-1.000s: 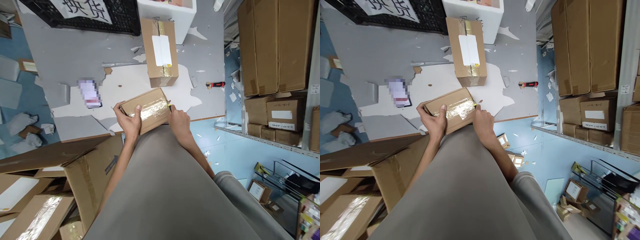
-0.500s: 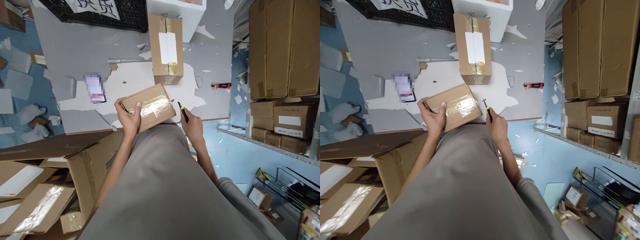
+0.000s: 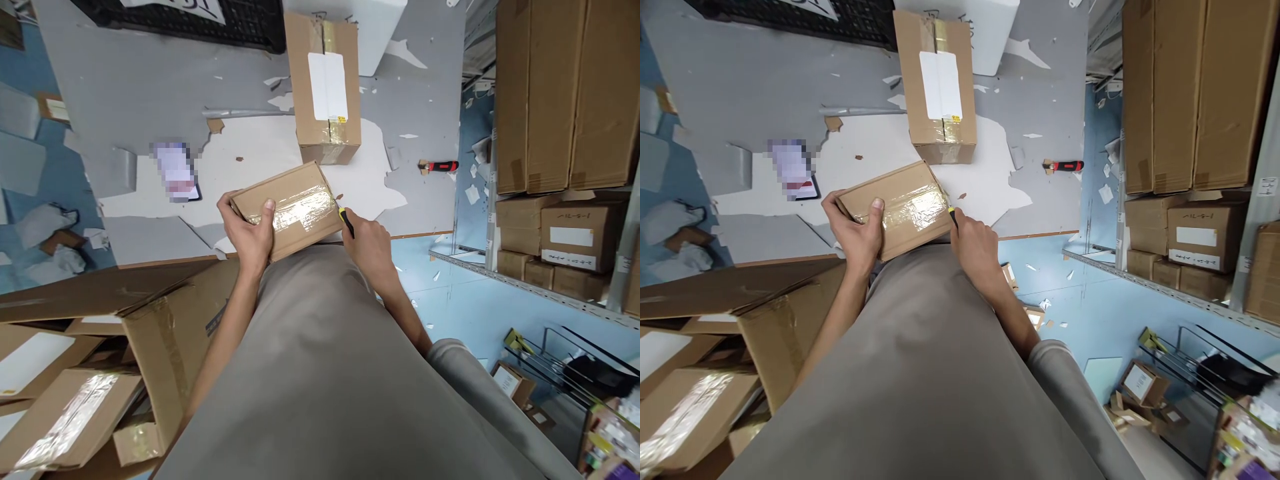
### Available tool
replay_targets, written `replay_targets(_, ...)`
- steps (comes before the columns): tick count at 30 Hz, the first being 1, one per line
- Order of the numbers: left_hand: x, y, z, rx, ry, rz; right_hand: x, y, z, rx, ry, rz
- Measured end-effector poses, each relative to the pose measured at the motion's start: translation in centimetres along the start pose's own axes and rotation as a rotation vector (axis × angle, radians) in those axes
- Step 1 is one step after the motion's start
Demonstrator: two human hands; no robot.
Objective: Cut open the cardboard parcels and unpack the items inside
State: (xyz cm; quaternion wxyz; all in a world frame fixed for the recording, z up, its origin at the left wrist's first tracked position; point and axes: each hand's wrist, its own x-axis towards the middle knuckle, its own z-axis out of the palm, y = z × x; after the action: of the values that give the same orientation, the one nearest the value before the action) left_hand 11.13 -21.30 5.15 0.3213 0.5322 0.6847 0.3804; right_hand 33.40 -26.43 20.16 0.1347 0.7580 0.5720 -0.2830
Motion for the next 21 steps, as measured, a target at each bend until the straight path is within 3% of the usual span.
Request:
replay_targets(12, 0.0, -0.3, -0.2, -0.080, 0.000, 0.016, 0.0, -0.8, 0.3, -0.047, -0.041, 0.024)
replay_targets(21, 0.3, -0.9, 0.3, -0.088, 0.037, 0.038, 1.7, -3.8, 1.5, -0.109, -0.022, 0.057)
